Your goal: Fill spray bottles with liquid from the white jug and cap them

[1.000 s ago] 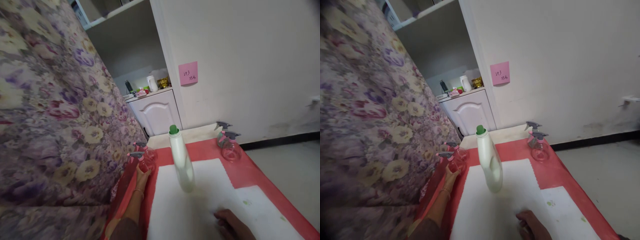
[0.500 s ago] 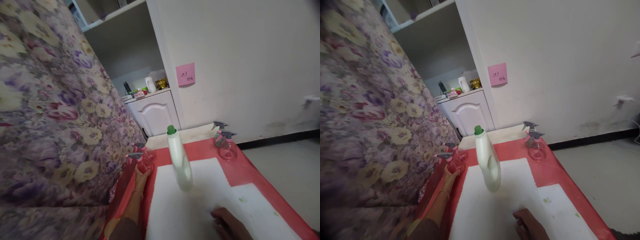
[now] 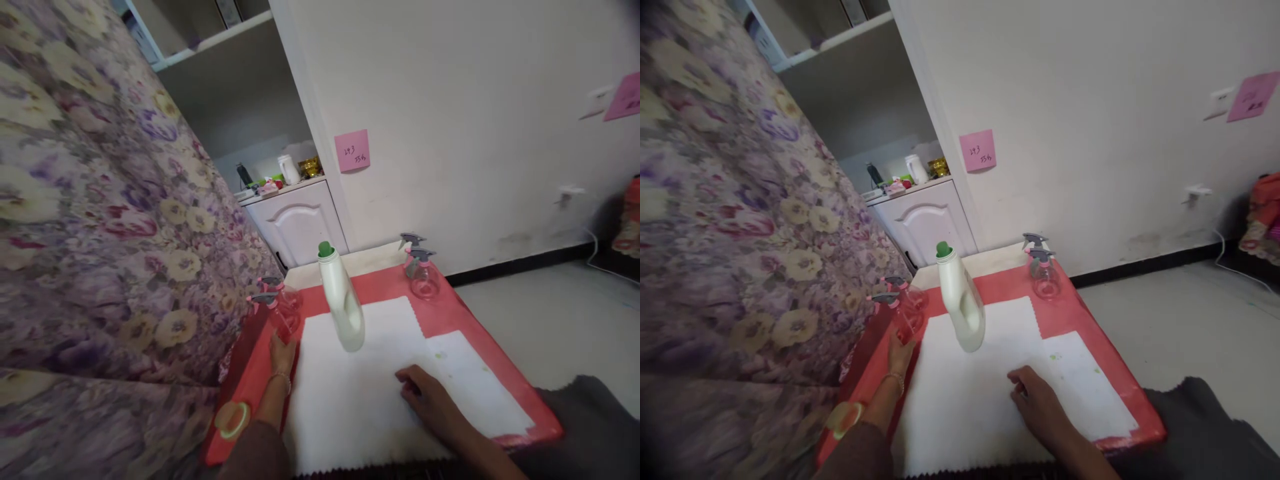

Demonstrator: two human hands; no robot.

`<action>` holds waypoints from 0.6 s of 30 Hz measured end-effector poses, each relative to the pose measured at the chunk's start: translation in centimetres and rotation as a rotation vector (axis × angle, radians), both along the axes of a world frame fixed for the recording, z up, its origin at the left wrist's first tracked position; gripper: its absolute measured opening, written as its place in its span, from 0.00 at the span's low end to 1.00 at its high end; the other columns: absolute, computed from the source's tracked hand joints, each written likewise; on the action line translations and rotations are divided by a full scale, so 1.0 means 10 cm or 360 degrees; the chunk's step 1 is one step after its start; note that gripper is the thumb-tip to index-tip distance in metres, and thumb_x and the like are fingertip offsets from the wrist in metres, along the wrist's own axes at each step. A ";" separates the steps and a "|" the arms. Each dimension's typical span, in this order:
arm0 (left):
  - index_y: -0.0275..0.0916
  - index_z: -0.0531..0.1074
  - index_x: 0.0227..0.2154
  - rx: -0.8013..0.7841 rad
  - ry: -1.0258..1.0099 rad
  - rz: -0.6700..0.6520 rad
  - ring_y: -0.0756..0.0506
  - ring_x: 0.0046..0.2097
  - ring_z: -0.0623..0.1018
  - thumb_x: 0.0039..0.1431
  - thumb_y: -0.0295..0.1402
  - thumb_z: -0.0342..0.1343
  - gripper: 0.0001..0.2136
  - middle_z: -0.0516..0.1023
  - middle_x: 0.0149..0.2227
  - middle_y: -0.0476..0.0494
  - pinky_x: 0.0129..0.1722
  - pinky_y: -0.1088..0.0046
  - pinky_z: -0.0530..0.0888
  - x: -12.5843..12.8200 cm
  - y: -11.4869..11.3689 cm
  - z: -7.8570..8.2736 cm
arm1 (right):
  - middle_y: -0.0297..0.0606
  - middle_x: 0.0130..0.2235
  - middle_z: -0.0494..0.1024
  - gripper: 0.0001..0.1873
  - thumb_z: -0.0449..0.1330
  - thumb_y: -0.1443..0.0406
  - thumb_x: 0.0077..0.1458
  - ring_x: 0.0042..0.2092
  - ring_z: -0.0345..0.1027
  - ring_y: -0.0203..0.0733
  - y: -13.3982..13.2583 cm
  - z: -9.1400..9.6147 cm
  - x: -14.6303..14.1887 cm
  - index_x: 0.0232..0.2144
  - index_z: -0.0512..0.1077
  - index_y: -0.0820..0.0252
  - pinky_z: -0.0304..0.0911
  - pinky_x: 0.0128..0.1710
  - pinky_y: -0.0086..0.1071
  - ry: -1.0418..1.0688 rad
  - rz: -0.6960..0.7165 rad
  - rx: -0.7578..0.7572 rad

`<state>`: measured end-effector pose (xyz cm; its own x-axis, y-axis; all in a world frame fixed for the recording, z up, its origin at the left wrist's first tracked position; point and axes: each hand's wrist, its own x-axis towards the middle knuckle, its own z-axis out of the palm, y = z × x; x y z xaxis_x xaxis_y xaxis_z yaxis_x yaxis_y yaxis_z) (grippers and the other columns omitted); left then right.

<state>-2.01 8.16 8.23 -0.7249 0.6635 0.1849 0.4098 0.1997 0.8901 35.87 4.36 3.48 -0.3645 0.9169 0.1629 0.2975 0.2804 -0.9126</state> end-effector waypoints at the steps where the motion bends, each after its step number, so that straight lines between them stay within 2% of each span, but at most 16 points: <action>1: 0.37 0.66 0.53 -0.0014 0.0082 -0.0060 0.38 0.59 0.69 0.54 0.28 0.61 0.22 0.69 0.57 0.37 0.60 0.56 0.64 0.07 -0.04 -0.03 | 0.39 0.37 0.78 0.14 0.53 0.68 0.50 0.38 0.73 0.44 0.00 0.00 0.01 0.40 0.72 0.58 0.68 0.41 0.38 -0.0010 0.0003 0.0021; 4: 0.38 0.69 0.51 -0.0058 0.0256 -0.0312 0.39 0.62 0.67 0.52 0.29 0.60 0.21 0.70 0.58 0.37 0.63 0.61 0.60 0.30 -0.15 -0.15 | 0.38 0.36 0.78 0.14 0.54 0.69 0.50 0.37 0.73 0.43 0.02 0.03 0.03 0.40 0.72 0.58 0.68 0.40 0.36 -0.0021 0.0021 0.0074; 8: 0.43 0.73 0.46 -0.0148 0.0405 -0.0568 0.37 0.62 0.68 0.49 0.38 0.62 0.19 0.74 0.55 0.40 0.65 0.58 0.58 0.49 -0.22 -0.32 | 0.39 0.38 0.79 0.14 0.55 0.68 0.49 0.38 0.74 0.43 0.22 0.17 0.18 0.40 0.73 0.59 0.69 0.39 0.35 0.0036 -0.0007 0.0077; 13: 0.43 0.74 0.46 -0.0220 0.0588 -0.0669 0.34 0.65 0.61 0.51 0.44 0.58 0.20 0.70 0.59 0.38 0.66 0.52 0.50 0.49 -0.21 -0.41 | 0.43 0.40 0.81 0.16 0.58 0.64 0.49 0.41 0.75 0.46 0.84 0.40 0.69 0.41 0.74 0.62 0.70 0.43 0.39 0.0119 -0.0274 0.0041; 15: 0.43 0.73 0.47 -0.0258 0.0694 -0.0669 0.33 0.65 0.61 0.53 0.43 0.55 0.19 0.69 0.60 0.38 0.66 0.50 0.51 0.46 -0.21 -0.46 | 0.45 0.42 0.80 0.18 0.60 0.64 0.48 0.44 0.75 0.48 1.15 0.43 0.92 0.42 0.74 0.64 0.69 0.46 0.40 0.0125 -0.0357 0.0047; 18: 0.44 0.71 0.51 -0.0360 0.1025 -0.0640 0.35 0.64 0.64 0.58 0.42 0.50 0.20 0.68 0.61 0.39 0.65 0.52 0.56 0.40 -0.20 -0.54 | 0.49 0.46 0.79 0.25 0.64 0.63 0.45 0.48 0.73 0.53 1.57 0.39 1.13 0.47 0.72 0.66 0.68 0.49 0.43 0.0136 -0.0473 0.0026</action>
